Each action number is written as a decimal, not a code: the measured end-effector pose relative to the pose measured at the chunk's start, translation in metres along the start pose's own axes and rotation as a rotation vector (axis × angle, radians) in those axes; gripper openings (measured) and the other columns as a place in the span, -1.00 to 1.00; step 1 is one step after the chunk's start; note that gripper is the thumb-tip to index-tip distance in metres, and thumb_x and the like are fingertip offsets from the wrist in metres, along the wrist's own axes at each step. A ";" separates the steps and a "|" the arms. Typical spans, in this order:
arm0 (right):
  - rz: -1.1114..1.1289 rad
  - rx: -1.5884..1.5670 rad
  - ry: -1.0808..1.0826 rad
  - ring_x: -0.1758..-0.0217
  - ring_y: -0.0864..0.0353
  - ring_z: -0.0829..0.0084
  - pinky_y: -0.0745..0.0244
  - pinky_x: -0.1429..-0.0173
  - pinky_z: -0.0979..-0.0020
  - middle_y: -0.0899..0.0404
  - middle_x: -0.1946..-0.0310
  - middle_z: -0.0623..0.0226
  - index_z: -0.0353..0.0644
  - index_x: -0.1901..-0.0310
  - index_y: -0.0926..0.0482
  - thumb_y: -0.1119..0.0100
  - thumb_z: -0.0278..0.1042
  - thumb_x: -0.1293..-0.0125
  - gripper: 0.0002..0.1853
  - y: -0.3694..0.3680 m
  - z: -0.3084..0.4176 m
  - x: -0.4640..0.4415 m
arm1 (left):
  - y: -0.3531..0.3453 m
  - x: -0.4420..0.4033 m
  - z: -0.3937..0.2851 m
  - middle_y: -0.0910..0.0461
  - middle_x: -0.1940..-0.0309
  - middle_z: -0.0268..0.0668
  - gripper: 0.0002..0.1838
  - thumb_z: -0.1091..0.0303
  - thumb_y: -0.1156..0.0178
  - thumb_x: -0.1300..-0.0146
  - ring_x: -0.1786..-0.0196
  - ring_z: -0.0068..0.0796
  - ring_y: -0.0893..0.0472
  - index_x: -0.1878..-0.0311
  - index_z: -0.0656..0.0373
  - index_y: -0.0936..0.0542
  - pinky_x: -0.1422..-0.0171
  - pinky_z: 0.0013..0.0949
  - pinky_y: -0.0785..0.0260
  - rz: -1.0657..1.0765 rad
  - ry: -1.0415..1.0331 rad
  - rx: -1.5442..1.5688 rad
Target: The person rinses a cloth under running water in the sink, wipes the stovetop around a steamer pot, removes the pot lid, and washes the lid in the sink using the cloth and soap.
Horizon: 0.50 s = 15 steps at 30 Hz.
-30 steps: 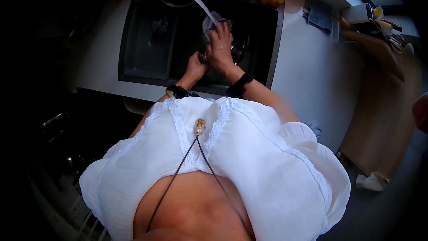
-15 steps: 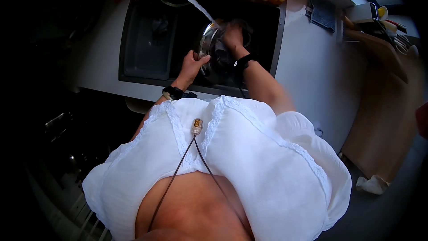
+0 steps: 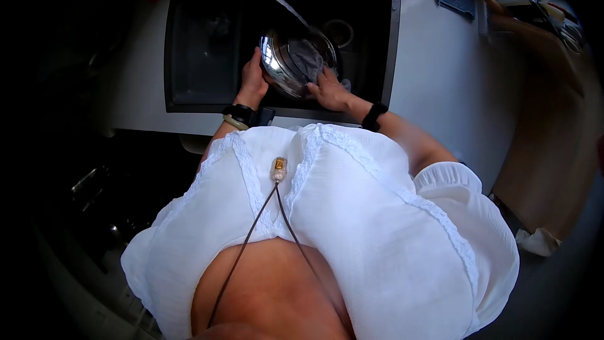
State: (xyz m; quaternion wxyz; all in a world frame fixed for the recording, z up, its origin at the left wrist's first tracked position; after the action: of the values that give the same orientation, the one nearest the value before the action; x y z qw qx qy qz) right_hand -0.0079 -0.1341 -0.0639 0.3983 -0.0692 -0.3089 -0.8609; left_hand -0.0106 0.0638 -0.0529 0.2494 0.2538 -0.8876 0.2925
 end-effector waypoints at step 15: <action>-0.030 -1.379 -0.608 -0.21 -0.36 0.29 -0.24 -0.29 0.26 -0.38 -0.16 0.21 -0.22 -0.22 -0.29 0.32 0.10 -0.42 -0.43 0.034 -0.063 -0.095 | -0.033 0.018 -0.022 -0.38 0.57 -0.47 -0.65 0.09 -0.05 -0.34 0.51 -0.73 -0.36 0.46 0.14 -0.34 0.49 -0.55 -0.25 0.071 -0.167 -0.474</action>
State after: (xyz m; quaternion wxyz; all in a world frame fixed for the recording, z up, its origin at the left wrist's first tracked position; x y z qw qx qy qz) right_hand 0.0885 -0.1266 -0.1328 0.1501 -0.5332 0.2026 -0.8075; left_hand 0.0021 0.0494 -0.0134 0.2175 0.1803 -0.9572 0.0628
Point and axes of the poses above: each hand's wrist, its own x-axis away from the middle knuckle, its own y-axis out of the back of the hand, z = x × y, the point moved 6 cm from there along -x, towards the middle knuckle
